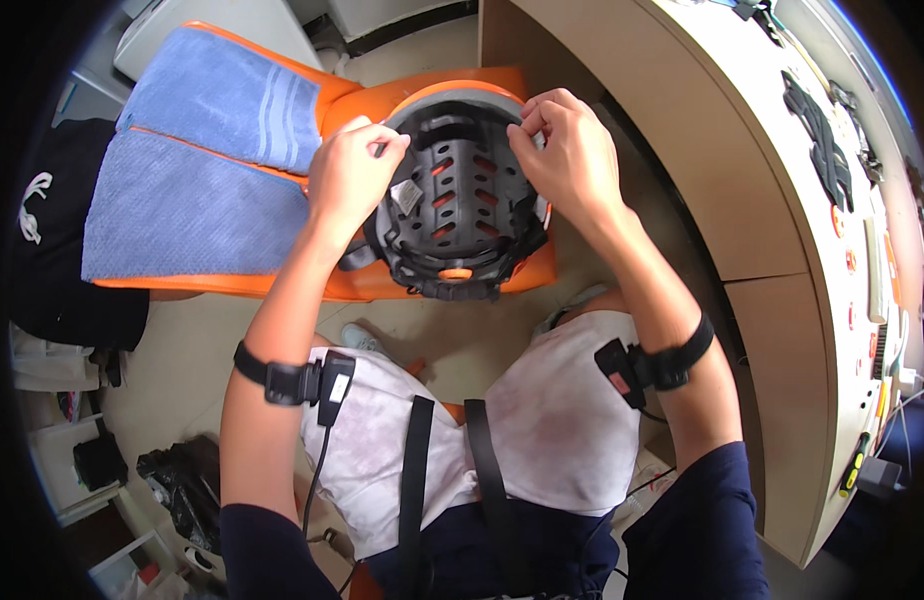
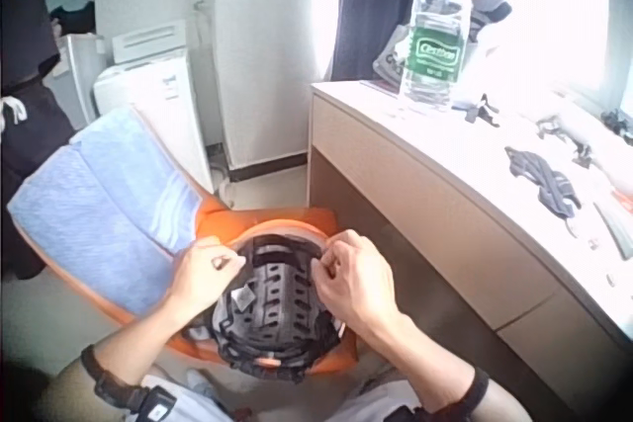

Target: The person reattaches internal padding and straps to a bicycle helmet by hand while seated at a desk, receiving parts from another person.

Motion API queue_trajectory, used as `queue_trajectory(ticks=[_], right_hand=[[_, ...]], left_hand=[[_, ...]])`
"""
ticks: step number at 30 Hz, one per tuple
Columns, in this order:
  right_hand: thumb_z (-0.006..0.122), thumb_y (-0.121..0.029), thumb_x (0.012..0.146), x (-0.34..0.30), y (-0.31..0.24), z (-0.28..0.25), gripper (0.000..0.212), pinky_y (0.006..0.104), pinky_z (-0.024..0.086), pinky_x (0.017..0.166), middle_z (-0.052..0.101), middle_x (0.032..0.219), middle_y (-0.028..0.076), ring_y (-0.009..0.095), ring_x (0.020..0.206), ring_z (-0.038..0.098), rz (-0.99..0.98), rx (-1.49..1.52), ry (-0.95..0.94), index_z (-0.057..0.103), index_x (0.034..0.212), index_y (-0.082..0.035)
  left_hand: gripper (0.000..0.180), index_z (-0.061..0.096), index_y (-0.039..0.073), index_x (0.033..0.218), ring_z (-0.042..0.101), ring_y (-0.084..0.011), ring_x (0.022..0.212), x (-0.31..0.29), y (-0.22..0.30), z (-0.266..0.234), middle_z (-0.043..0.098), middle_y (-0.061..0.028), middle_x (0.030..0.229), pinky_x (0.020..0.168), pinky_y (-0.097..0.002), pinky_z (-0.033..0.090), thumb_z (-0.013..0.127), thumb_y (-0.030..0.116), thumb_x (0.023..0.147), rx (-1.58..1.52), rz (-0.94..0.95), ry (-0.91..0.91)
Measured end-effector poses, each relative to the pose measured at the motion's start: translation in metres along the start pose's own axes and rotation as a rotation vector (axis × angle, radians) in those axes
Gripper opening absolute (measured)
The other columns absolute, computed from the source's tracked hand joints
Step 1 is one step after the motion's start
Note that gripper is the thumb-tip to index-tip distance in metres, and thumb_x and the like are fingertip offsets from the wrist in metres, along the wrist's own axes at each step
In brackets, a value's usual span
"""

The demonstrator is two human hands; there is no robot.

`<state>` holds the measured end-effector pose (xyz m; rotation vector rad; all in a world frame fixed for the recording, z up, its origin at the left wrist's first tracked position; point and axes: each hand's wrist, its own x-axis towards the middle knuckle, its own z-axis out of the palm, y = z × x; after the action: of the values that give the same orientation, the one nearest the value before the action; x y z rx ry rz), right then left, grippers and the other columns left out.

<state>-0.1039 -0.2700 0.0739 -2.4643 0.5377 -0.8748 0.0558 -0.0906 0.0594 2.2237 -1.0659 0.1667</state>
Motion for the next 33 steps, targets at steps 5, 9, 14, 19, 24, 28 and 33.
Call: queue_trajectory(ticks=[5, 9, 14, 19, 24, 28, 33], right_hand=[[0.072, -0.008, 0.082, -0.018, -0.021, -0.053, 0.014, 0.0296, 0.05, 0.06, 0.063, 0.086, 0.009, 0.021, 0.064, 0.06, -0.134, 0.295, 0.208, 0.06, 0.083, -0.002], [0.069, -0.007, 0.088, -0.078, -0.01, -0.087, 0.011, 0.0266, 0.048, 0.055, 0.065, 0.085, 0.01, 0.014, 0.061, 0.059, -0.055, 0.384, 0.124, 0.06, 0.091, -0.001], [0.061, -0.013, 0.093, -0.179, -0.013, -0.152, 0.013, 0.0354, 0.05, 0.051, 0.066, 0.071, 0.011, 0.027, 0.056, 0.064, 0.175, 0.198, -0.099, 0.053, 0.097, -0.004], [0.058, -0.017, 0.096, -0.25, -0.02, -0.219, 0.013, 0.0366, 0.049, 0.049, 0.064, 0.064, 0.01, 0.031, 0.054, 0.062, 0.252, 0.031, -0.207, 0.052, 0.099, -0.006], [0.067, -0.016, 0.092, -0.261, -0.042, -0.261, 0.014, 0.0302, 0.047, 0.051, 0.065, 0.066, 0.01, 0.019, 0.053, 0.06, 0.439, 0.24, -0.117, 0.06, 0.092, -0.004], [0.065, -0.013, 0.094, -0.238, -0.039, -0.293, 0.012, 0.0218, 0.041, 0.046, 0.06, 0.066, -0.001, 0.004, 0.054, 0.053, 0.721, 0.685, 0.066, 0.061, 0.091, -0.001], [0.062, -0.009, 0.094, -0.228, -0.028, -0.357, 0.011, 0.0205, 0.047, 0.046, 0.063, 0.077, 0.004, 0.007, 0.055, 0.058, 0.713, 0.751, 0.314, 0.061, 0.099, 0.001]], left_hand=[[0.01, 0.064, -0.002, 0.08, 0.047, -0.0164, 0.059, -0.015, 0.046, -0.041, 0.052, -0.0064, 0.068, 0.052, -0.0298, 0.038, 0.074, -0.001, 0.079, -0.311, 0.366, 0.261], [0.01, 0.059, -0.002, 0.079, 0.053, -0.0222, 0.069, -0.07, 0.069, -0.051, 0.058, -0.0105, 0.077, 0.062, -0.0304, 0.044, 0.069, -0.006, 0.08, -0.431, 0.415, 0.173], [0.013, 0.055, 0.001, 0.082, 0.058, -0.0232, 0.079, -0.172, 0.057, -0.05, 0.061, -0.0141, 0.087, 0.076, -0.034, 0.048, 0.065, 0.009, 0.08, -0.74, 0.103, -0.154], [0.025, 0.052, 0.003, 0.092, 0.059, -0.0133, 0.074, -0.249, 0.011, -0.035, 0.064, -0.0083, 0.083, 0.071, -0.0253, 0.048, 0.07, 0.019, 0.088, -1.009, -0.058, -0.378], [0.011, 0.054, 0.002, 0.096, 0.056, -0.0045, 0.067, -0.242, 0.047, -0.045, 0.061, -0.0018, 0.08, 0.06, -0.0165, 0.042, 0.064, 0.005, 0.092, -0.942, -0.278, -0.568], [0.018, 0.055, 0.003, 0.094, 0.052, -0.0049, 0.063, -0.211, 0.108, -0.087, 0.057, 0.0008, 0.078, 0.055, -0.0171, 0.04, 0.068, 0.014, 0.091, -1.028, -0.306, -0.518], [0.011, 0.057, 0.004, 0.097, 0.049, -0.0018, 0.061, -0.123, 0.218, -0.079, 0.057, 0.0012, 0.08, 0.043, -0.0171, 0.038, 0.061, 0.014, 0.096, -0.886, -0.124, -0.38]])
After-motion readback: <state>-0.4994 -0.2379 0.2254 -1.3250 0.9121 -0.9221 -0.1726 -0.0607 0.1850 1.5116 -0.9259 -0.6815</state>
